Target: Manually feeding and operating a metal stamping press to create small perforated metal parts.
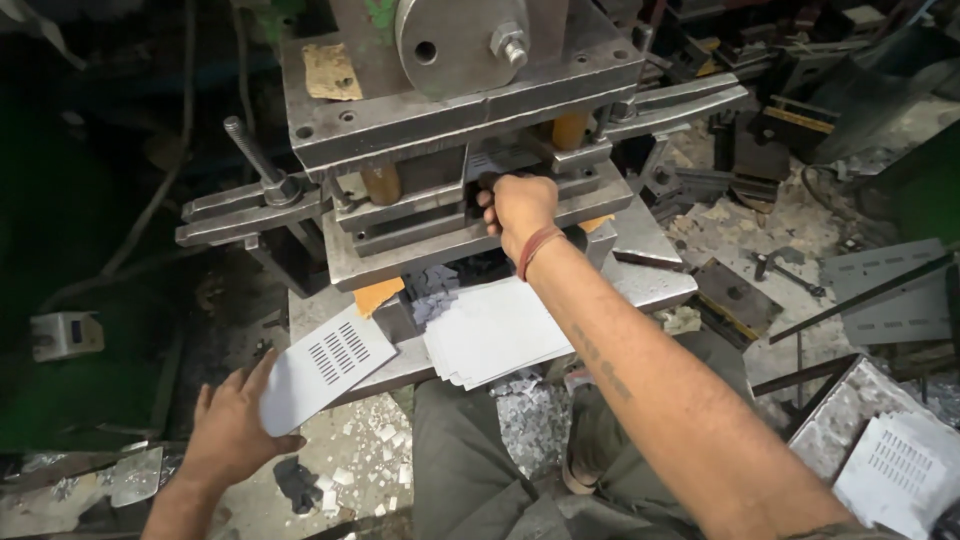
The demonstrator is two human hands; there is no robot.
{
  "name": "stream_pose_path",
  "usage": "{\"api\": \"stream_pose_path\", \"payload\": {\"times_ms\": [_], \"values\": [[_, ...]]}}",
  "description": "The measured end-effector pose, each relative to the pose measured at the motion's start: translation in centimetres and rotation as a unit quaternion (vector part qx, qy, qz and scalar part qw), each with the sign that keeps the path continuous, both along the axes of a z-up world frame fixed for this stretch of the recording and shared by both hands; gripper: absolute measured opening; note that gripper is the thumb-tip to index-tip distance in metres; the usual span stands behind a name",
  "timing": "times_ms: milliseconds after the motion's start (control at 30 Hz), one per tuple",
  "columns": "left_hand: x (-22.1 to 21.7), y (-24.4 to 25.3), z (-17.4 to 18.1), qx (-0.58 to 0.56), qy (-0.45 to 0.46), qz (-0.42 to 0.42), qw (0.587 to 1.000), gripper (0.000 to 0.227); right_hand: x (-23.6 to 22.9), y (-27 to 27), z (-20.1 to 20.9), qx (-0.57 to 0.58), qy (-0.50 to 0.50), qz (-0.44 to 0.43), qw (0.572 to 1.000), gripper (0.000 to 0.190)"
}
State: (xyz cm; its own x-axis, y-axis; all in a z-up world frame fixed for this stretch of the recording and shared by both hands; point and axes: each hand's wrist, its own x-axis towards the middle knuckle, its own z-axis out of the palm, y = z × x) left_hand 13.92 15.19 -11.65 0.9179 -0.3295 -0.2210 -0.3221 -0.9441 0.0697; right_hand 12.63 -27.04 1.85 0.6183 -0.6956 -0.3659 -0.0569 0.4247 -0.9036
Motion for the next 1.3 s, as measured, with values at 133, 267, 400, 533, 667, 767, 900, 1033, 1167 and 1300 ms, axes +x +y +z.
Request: {"api": "stream_pose_path", "payload": {"times_ms": [133, 267, 400, 533, 667, 767, 900, 1033, 1167, 1300], "values": [[-0.2, -0.9, 3.2, 0.055, 0.020, -0.006, 0.998, 0.148, -0.4, 0.3, 0.7, 0.006, 0.020, -0.007, 1.000, 0.023], [0.7, 0.3, 3.9, 0.039, -0.006, -0.007, 0.999, 0.152, -0.7, 0.4, 1.2, 0.015, 0.013, -0.005, 1.000, 0.022], [-2.0, 0.1, 8.3, 0.008, -0.001, 0.026, 1.000, 0.137, -0.1, 0.0, 0.7, 0.024, 0.012, -0.007, 1.000, 0.022], [-6.0, 0.9, 11.0, -0.130, 0.000, 0.113, 0.985, 0.128, -0.1, -0.4, 0.7, 0.064, 0.002, -0.022, 0.998, 0.021], [-10.3, 1.6, 11.1, -0.264, -0.070, 0.145, 0.951, 0.123, -5.3, 1.2, 3.3, 0.047, -0.052, 0.059, 0.996, 0.019], [-11.1, 4.0, 7.7, -0.350, -0.129, 0.032, 0.927, 0.118, -13.2, 2.7, 3.2, -0.024, -0.101, 0.160, 0.982, 0.020], [-12.0, 1.6, 6.5, -0.404, -0.107, -0.032, 0.908, 0.120, -18.6, 2.7, -3.4, 0.051, -0.103, 0.097, 0.989, 0.012], [-14.7, -5.0, 7.1, -0.436, -0.057, 0.023, 0.898, 0.119, -21.4, 2.3, -7.2, 0.007, 0.021, 0.093, 0.995, 0.021], [-15.0, -12.5, 10.3, -0.373, 0.055, 0.018, 0.926, 0.120, -22.1, 4.5, -5.8, -0.024, 0.132, 0.182, 0.974, 0.024], [-14.2, -16.7, 10.5, -0.350, -0.027, -0.071, 0.934, 0.116, -22.3, 6.1, -5.8, 0.013, -0.058, 0.297, 0.953, 0.030]]}}
